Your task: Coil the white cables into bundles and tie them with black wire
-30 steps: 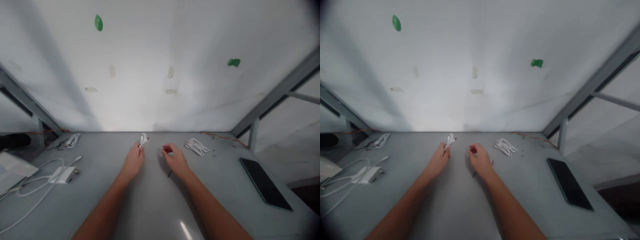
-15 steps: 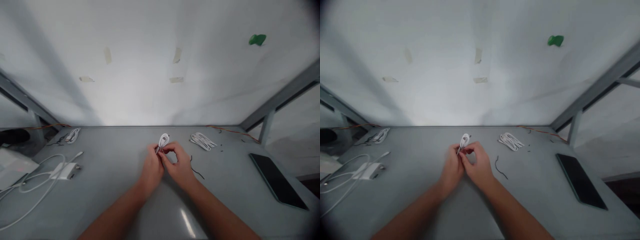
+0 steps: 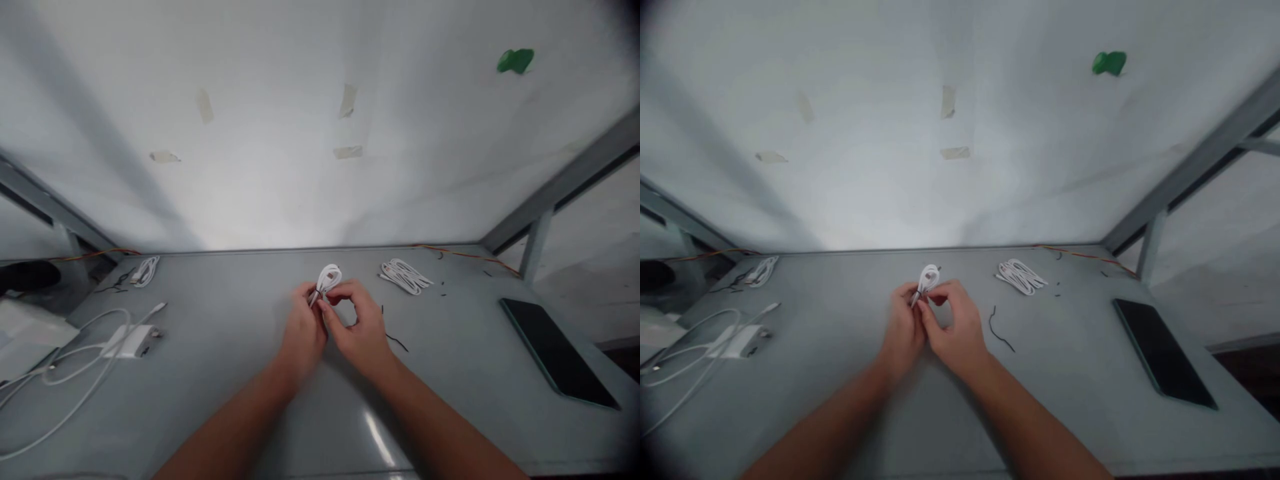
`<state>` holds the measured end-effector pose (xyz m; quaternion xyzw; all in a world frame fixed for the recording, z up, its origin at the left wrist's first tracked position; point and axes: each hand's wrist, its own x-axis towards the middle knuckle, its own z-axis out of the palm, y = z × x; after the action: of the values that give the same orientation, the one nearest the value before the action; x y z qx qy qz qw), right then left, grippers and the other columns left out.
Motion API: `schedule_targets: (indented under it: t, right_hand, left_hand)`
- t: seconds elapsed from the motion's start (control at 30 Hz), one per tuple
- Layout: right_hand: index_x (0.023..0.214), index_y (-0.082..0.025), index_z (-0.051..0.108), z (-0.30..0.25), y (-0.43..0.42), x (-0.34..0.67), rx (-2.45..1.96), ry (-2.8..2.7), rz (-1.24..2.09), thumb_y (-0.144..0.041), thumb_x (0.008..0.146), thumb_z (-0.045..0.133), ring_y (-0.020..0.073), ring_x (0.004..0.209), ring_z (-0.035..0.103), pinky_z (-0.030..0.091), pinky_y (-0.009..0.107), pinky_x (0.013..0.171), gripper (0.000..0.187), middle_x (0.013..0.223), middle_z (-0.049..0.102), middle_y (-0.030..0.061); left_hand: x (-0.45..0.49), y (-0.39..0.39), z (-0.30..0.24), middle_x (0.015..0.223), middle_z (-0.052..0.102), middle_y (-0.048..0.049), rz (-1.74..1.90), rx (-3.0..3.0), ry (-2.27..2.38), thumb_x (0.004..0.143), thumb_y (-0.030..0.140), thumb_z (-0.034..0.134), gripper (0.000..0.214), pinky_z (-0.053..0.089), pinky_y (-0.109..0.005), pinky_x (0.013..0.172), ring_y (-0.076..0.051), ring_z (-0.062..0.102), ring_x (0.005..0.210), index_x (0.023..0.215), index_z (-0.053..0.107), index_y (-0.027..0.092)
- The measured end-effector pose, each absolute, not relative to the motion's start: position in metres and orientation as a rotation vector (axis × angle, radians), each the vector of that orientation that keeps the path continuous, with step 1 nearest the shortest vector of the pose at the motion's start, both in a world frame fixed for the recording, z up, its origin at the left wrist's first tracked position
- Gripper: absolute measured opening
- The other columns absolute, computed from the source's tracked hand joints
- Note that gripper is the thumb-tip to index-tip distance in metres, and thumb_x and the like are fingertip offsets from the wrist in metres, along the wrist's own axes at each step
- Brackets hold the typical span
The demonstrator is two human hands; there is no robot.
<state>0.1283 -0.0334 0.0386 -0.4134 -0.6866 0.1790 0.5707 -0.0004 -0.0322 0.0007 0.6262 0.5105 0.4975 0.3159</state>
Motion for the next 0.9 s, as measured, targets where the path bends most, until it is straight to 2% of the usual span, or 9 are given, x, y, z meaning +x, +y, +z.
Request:
schedule_targets:
  t: [0.13, 0.3, 0.5, 0.67, 0.77, 0.9]
  right_hand:
    - [0.098, -0.026, 0.064, 0.038, -0.033, 0.128, -0.989, -1.583, 0.429, -0.021, 0.096, 0.063, 0.0199, 0.082, 0.068, 0.056, 0.035, 0.078, 0.005, 0.091, 0.070, 0.0032]
    - [0.094, -0.026, 0.065, 0.036, -0.033, 0.127, -1.045, -1.549, 0.441, -0.023, 0.096, 0.062, 0.0191, 0.078, 0.068, 0.056, 0.034, 0.074, 0.005, 0.086, 0.070, 0.0023]
    - [0.084, -0.026, 0.065, 0.032, -0.034, 0.126, -1.036, -1.584, 0.345, -0.018, 0.097, 0.062, 0.0180, 0.071, 0.066, 0.055, 0.032, 0.068, 0.016, 0.077, 0.070, 0.0016]
    - [0.089, -0.026, 0.068, 0.026, -0.032, 0.127, -0.948, -1.683, 0.163, -0.012, 0.097, 0.060, 0.0194, 0.075, 0.069, 0.056, 0.032, 0.066, 0.018, 0.082, 0.073, 0.0044]
    - [0.090, -0.027, 0.068, 0.026, -0.031, 0.128, -0.959, -1.702, 0.141, -0.014, 0.098, 0.060, 0.0201, 0.076, 0.070, 0.057, 0.033, 0.068, 0.018, 0.084, 0.073, 0.0046]
    - [0.091, -0.027, 0.067, 0.026, -0.027, 0.131, -1.057, -1.637, 0.214, -0.022, 0.098, 0.063, 0.0201, 0.076, 0.068, 0.057, 0.033, 0.069, 0.009, 0.086, 0.072, 0.0041]
  left_hand:
    - [0.000, -0.031, 0.004, 0.123, 0.073, -0.0145, 1.247, 1.672, 1.381, 0.105, 0.038, 0.047, 0.040, 0.056, -0.038, 0.097, -0.023, 0.072, 0.110, 0.140, 0.049, 0.019]
    - [0.001, -0.029, 0.010, 0.121, 0.075, -0.0151, 1.121, 1.633, 1.515, 0.104, 0.030, 0.048, 0.033, 0.055, -0.041, 0.100, -0.025, 0.072, 0.114, 0.133, 0.057, 0.019]
    - [0.002, -0.029, 0.011, 0.122, 0.074, -0.0167, 1.034, 1.691, 1.606, 0.098, 0.026, 0.058, 0.040, 0.055, -0.040, 0.097, -0.027, 0.073, 0.111, 0.137, 0.054, 0.017]
    - [0.001, -0.030, 0.018, 0.117, 0.076, -0.0146, 0.835, 1.759, 1.735, 0.096, 0.022, 0.060, 0.041, 0.054, -0.037, 0.091, -0.029, 0.074, 0.104, 0.137, 0.057, 0.020]
    - [0.002, -0.030, 0.020, 0.117, 0.075, -0.0164, 0.758, 1.780, 1.792, 0.096, 0.021, 0.060, 0.041, 0.053, -0.038, 0.090, -0.031, 0.074, 0.105, 0.137, 0.057, 0.019]
    - [0.004, -0.029, 0.015, 0.112, 0.076, -0.0156, 0.862, 1.719, 1.775, 0.100, 0.026, 0.056, 0.033, 0.053, -0.036, 0.086, -0.029, 0.074, 0.101, 0.132, 0.058, 0.019]
